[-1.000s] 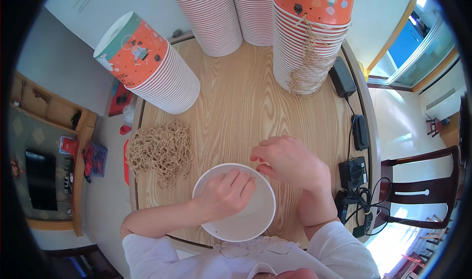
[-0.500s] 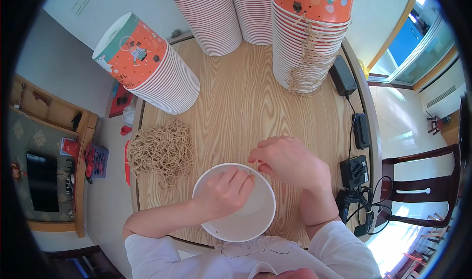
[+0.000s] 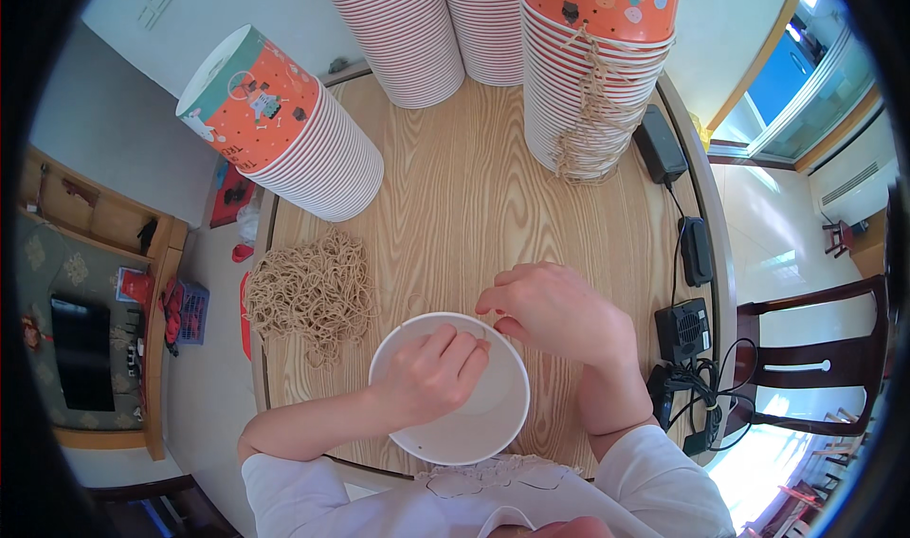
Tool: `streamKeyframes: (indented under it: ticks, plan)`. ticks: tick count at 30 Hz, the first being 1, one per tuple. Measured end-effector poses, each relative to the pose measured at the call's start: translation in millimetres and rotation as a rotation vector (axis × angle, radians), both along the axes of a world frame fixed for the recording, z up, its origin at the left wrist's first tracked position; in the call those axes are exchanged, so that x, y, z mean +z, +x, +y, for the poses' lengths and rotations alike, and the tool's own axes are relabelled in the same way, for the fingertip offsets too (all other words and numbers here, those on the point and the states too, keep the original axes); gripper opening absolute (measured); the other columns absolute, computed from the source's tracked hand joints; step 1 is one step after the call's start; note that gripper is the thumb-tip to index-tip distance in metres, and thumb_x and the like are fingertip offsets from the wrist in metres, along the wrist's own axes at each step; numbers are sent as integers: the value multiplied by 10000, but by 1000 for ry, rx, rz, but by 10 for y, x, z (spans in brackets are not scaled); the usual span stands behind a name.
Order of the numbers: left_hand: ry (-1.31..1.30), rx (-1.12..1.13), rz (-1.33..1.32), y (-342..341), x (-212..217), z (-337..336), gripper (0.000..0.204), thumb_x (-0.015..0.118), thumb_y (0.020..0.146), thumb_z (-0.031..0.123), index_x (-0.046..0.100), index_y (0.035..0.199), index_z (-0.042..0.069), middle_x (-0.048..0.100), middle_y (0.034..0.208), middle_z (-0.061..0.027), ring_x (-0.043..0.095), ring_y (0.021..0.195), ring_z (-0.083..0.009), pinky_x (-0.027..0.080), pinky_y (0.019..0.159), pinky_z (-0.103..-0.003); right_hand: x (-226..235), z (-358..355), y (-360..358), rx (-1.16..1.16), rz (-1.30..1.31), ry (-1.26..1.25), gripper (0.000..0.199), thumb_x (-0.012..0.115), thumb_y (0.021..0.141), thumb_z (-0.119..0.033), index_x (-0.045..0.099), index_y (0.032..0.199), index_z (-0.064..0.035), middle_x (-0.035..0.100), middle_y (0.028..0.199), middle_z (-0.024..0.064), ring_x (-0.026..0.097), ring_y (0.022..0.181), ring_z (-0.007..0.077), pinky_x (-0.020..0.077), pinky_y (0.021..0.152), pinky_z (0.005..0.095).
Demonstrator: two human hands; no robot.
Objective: Attaching rubber bands to the rims of paper cups.
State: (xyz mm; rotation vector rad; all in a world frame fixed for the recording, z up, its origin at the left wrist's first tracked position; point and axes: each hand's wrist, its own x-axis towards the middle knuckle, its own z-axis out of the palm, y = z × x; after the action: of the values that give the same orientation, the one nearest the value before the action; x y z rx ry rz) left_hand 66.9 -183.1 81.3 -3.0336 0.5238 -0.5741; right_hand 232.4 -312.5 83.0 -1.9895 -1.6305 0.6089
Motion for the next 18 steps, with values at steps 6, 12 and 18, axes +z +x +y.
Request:
streamKeyframes:
  ticks: [6, 12, 18]
  plan:
    - [-17, 52, 31, -32, -29, 4, 173, 670, 715, 105, 649, 871, 35, 500, 724, -30, 543, 663, -164, 431, 488, -279, 19, -2, -1, 1, 0, 1, 188, 693, 750, -109, 718, 935, -83, 687, 880, 95, 655, 884, 309, 513, 773, 417]
    - [17, 79, 40, -40, -36, 48, 133, 671, 732, 115, 628, 837, 47, 529, 764, -25, 562, 720, -152, 458, 513, -263, 20, 0, -2, 5, 3, -3, 187, 694, 757, -112, 713, 939, -78, 685, 878, 99, 651, 887, 313, 509, 778, 421]
    - [15, 113, 52, -55, -36, 55, 117, 674, 737, 114, 618, 811, 42, 543, 778, -39, 570, 726, -168, 474, 541, -281, 24, -1, -4, 2, 2, -16, 190, 696, 759, -117, 709, 944, -76, 685, 883, 100, 651, 889, 314, 508, 784, 423]
